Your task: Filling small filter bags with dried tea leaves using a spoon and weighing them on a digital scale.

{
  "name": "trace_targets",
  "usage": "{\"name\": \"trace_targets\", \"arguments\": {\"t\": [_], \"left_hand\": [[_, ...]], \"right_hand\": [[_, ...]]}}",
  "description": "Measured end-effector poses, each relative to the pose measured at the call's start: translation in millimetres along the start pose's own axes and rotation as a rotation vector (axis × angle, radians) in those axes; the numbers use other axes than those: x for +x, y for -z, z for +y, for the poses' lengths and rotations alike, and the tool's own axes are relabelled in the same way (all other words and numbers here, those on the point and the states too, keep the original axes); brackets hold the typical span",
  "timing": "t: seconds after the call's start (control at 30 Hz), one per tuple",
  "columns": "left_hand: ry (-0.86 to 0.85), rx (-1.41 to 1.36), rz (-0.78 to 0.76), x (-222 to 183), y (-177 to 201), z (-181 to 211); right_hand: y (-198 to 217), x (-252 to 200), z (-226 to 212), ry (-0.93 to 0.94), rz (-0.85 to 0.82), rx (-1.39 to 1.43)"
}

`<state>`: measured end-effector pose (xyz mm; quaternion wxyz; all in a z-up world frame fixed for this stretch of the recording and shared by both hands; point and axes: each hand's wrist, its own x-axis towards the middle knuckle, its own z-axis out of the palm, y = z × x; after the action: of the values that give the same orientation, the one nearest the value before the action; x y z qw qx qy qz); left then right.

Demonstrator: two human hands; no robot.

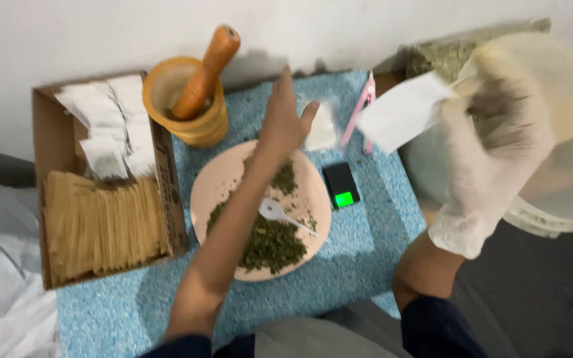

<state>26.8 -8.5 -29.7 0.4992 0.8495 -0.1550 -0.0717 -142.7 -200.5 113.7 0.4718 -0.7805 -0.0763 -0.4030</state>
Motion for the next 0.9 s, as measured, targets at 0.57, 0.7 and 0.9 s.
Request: {"name": "trace_targets", "arguments": {"t": [0.57, 0.7, 0.9], "left_hand": [[-0.179, -0.596, 0.505, -261, 99, 12], [-0.178, -0.623, 0.462, -281, 76, -30], [-0.11, -0.538, 0.44, -301, 66, -52]], "right_hand": [[-139, -149, -52, 0.232, -0.33, -0.11], [-154, -201, -60, -0.118, -0.309, -0.018], [-152, -222, -82, -0.38, -0.325, 0.038]]}}
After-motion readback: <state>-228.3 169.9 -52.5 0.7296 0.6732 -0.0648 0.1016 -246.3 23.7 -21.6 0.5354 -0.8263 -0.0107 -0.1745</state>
